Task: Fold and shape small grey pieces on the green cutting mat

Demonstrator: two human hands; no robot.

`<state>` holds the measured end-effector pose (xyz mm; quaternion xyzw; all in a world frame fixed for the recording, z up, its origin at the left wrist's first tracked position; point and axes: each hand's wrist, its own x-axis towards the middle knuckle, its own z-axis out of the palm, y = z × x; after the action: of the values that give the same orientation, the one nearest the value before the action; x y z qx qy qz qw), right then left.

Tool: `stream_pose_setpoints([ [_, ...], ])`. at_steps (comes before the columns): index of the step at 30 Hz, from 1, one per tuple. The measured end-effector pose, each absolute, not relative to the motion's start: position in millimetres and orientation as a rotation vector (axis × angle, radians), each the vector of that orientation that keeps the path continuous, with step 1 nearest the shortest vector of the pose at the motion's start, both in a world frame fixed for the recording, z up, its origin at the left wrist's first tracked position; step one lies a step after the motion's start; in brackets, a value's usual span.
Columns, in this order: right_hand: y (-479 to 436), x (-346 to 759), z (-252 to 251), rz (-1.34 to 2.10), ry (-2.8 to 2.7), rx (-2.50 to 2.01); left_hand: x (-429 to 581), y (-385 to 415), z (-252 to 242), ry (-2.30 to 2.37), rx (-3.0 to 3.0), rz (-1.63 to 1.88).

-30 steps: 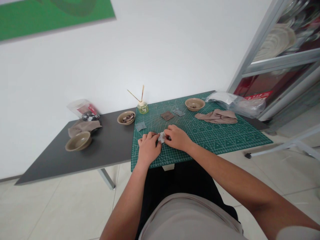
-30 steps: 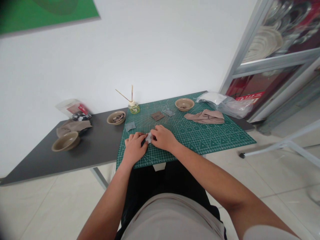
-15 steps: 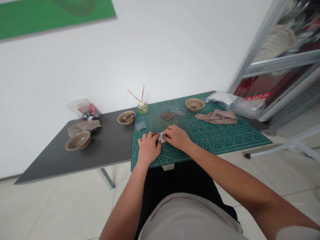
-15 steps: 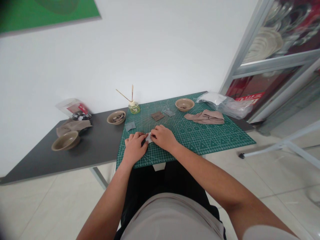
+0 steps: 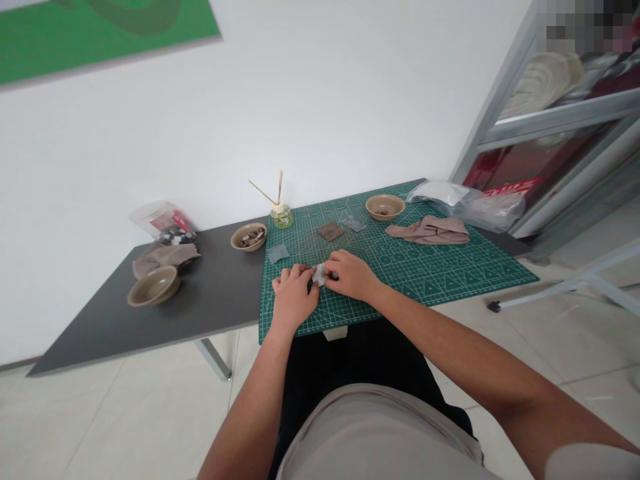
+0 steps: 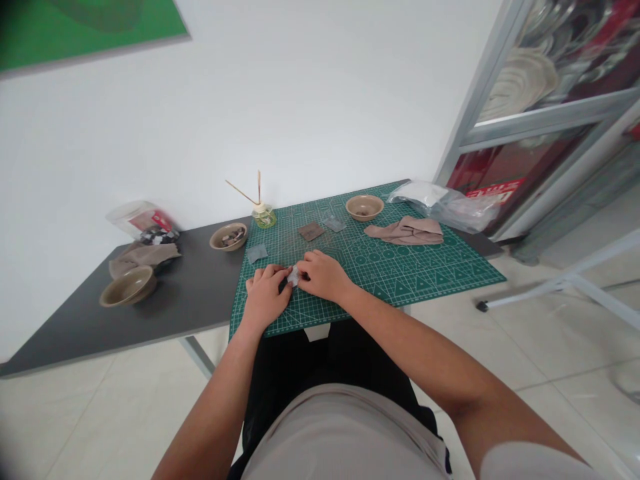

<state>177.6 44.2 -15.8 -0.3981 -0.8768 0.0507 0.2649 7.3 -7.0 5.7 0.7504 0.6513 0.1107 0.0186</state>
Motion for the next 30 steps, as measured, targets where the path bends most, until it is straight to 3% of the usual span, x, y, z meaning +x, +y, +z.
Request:
stream_pose_setpoints([
  [4, 48.3, 175.6, -17.2, 0.131, -2.334, -1.183, 7.4, -6.7, 5.2, 2.026, 2.339, 0.335],
  [11, 49.3, 176.8, -17.1, 0.29, -2.426, -0.909, 6.9, -6.2, 4.8, 2.026, 2.338, 0.352],
  [18, 51.9, 178.2, -18.4, 0.22, -2.296, -1.151, 6.7, -6.5, 4.2, 2.016, 2.35, 0.353],
  [24, 54.8, 178.6, -18.1, 0.389, -2.391, -0.835, 7.1, -6.4, 5.7, 2.017, 2.342, 0.337],
  [30, 52.7, 179.1, -18.0, 0.296, -2.317, -1.107, 7.0, -7.1, 6.1, 2.018, 2.332, 0.359],
])
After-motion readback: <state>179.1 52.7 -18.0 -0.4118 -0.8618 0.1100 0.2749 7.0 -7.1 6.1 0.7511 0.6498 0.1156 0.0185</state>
